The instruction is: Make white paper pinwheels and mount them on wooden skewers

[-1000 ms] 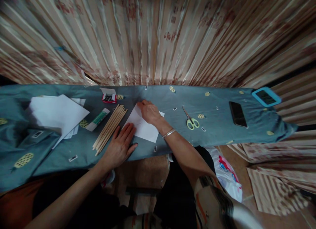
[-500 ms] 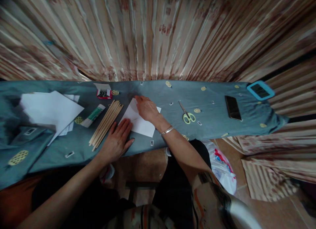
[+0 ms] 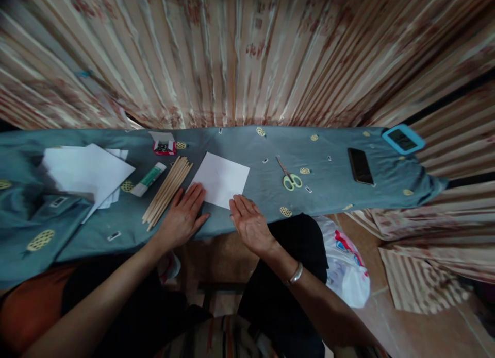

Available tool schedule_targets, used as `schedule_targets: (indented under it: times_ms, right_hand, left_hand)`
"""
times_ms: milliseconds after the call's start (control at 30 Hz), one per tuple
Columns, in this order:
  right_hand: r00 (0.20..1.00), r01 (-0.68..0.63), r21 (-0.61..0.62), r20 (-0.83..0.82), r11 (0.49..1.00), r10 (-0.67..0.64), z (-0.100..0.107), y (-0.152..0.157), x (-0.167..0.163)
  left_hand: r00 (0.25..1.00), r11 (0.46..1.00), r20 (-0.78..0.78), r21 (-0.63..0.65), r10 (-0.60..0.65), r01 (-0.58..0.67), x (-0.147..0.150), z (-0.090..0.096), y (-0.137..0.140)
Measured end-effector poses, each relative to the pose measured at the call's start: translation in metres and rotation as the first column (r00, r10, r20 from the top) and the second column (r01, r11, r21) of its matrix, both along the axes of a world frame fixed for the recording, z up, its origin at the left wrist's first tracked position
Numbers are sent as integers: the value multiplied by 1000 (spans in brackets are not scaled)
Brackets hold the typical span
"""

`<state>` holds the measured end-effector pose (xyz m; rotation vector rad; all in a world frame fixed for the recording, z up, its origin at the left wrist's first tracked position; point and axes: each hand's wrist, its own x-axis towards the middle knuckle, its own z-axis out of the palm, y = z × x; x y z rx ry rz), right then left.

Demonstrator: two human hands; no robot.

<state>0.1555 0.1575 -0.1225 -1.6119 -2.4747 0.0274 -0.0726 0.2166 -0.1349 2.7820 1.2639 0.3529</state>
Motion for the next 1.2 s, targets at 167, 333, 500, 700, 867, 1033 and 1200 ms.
schedule_targets:
  times_ms: [167, 333, 500, 700, 867, 1033, 1200]
  right_hand:
    - [1000, -15, 9, 2, 1000, 15, 2, -6, 2]
    - [1000, -7, 33, 15, 999, 6, 1, -5, -1]
    - [1000, 1, 43, -24, 999, 0, -3, -5, -1]
    - [999, -2, 67, -33, 998, 4, -7, -5, 0]
    - [1000, -12, 101, 11, 995, 11, -6, -5, -1]
    - [1000, -2, 122, 23, 993, -1, -5, -6, -3]
    - [1000, 7, 117, -17, 993, -5, -5, -7, -3]
  left_hand:
    - [1000, 1000, 8, -8, 3, -3, 0, 1, 0]
    - [999, 1000, -35, 0, 24, -24, 0, 1, -3]
    - [999, 999, -42, 12, 30, -30, -7, 0, -11]
    - [997, 998, -50, 40, 56, -54, -13, -2, -21]
    - [997, 998, -51, 40, 53, -51, -13, -4, -20]
    - [997, 995, -18, 67, 76, -75, -11, -7, -24]
    - [996, 996, 75, 72, 40, -46, -17, 12, -21]
